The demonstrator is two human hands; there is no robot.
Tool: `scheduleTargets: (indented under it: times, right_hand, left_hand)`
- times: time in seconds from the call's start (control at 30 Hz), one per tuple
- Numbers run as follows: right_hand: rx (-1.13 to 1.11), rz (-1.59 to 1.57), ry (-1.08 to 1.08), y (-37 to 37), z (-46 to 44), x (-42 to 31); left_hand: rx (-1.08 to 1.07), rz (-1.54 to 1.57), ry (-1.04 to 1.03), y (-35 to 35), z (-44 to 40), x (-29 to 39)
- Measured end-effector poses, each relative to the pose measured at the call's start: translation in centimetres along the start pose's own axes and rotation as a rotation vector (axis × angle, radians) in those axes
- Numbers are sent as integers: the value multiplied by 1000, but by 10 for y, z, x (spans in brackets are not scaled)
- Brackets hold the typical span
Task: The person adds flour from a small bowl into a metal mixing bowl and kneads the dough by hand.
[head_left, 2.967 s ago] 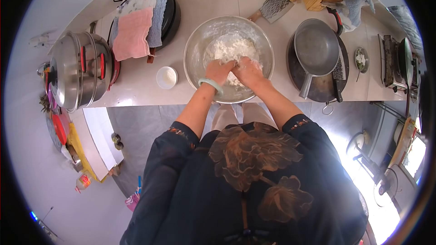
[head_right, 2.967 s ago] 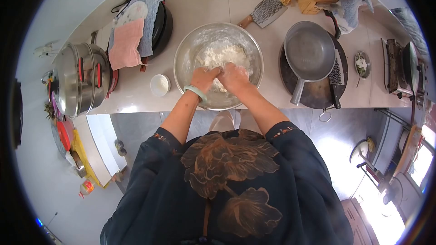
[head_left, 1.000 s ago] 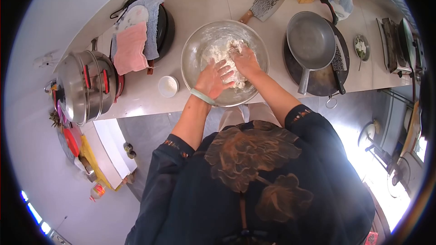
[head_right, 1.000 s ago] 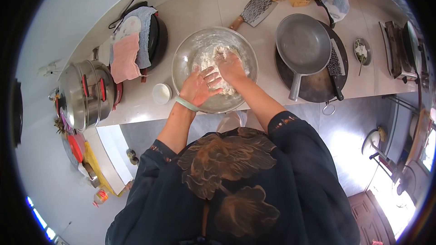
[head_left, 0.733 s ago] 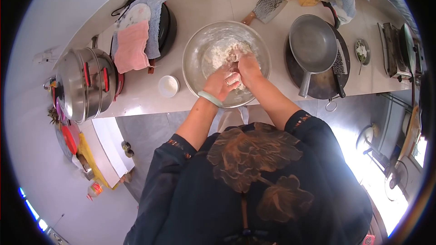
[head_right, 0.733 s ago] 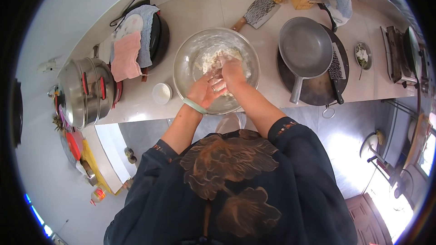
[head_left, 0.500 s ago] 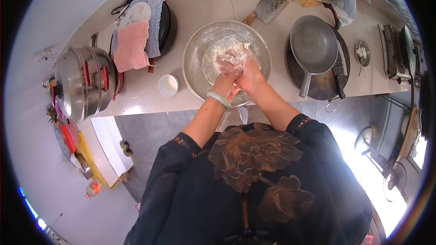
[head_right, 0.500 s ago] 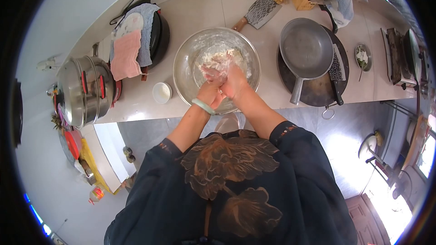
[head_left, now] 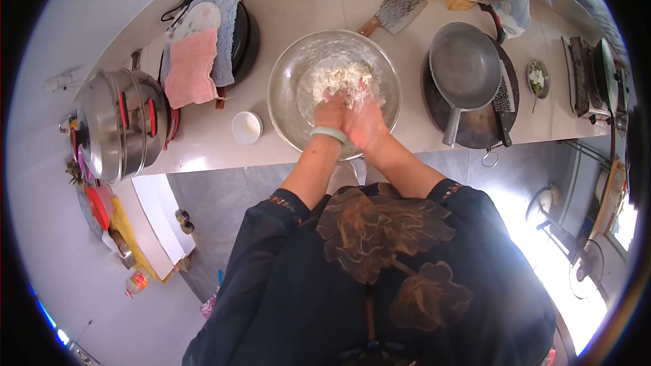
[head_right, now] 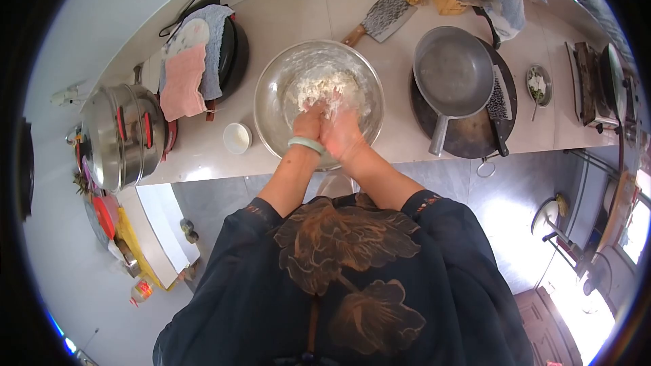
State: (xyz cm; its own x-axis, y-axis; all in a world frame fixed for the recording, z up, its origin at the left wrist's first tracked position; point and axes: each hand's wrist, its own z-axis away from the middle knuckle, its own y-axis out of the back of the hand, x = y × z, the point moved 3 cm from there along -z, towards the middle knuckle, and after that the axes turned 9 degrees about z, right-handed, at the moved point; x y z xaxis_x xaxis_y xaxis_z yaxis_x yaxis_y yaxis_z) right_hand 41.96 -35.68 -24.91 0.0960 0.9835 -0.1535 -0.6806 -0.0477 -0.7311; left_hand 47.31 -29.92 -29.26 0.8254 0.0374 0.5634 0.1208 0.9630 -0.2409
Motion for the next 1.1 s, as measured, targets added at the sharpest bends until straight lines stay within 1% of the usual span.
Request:
scheduleTargets:
  times: [0.07, 0.17, 0.27, 0.3, 0.33, 0.37, 0.4, 0.43, 0.47, 0.5, 0.6, 0.7, 0.8, 0.9, 1.0, 1.1]
  right_hand:
    - [-31, 2, 10, 4, 0, -1]
    - [-52, 38, 22, 11, -3, 3]
    - [-126, 150, 61, 29, -17, 0]
    - [-160, 193, 72, 33, -19, 0]
    - [-191, 522, 224, 29, -10, -6]
    - [-216, 849, 376, 25, 6, -9]
    - [-203, 922, 402, 21, 13, -11]
    - [-188, 995, 428, 17, 20, -12]
    - [-138, 806, 326, 15, 20, -8]
    - [-90, 612, 217, 16, 20, -2]
    - [-86, 1244, 197, 18, 5, -14]
    - [-103, 1567, 316, 10, 5, -18]
    - [-174, 1884, 249, 20, -13, -7]
    - [-185, 2247, 192, 10, -7, 4]
    - [-158, 2336, 267, 1, 11, 3]
    - [-203, 2451, 328, 0, 14, 0]
  left_hand:
    - [-68, -24, -103, 6, -8, -5]
    - [-25, -219, -191, 11, -16, -5]
    - [-35, -284, -235, 13, -31, -13]
    - [-55, -551, -313, 12, -32, -7]
    - [-76, -819, -390, 12, -33, 4]
    - [-114, -899, -416, 21, -42, 10]
    - [-150, -976, -446, 30, -52, 16]
    - [-204, -860, -431, 33, -51, 29]
    - [-186, -619, -221, 36, -48, 26]
    - [-122, -374, -32, 20, -15, 42]
    - [-71, -417, 65, 10, 3, 48]
    - [-292, -722, -100, 11, -3, 40]
    - [-332, -893, -142, 2, 19, 48]
    - [-141, -1040, -335, 12, 3, 41]
    - [-143, -1010, -416, 17, -2, 45]
    - [-287, -1070, -333, 9, 6, 60]
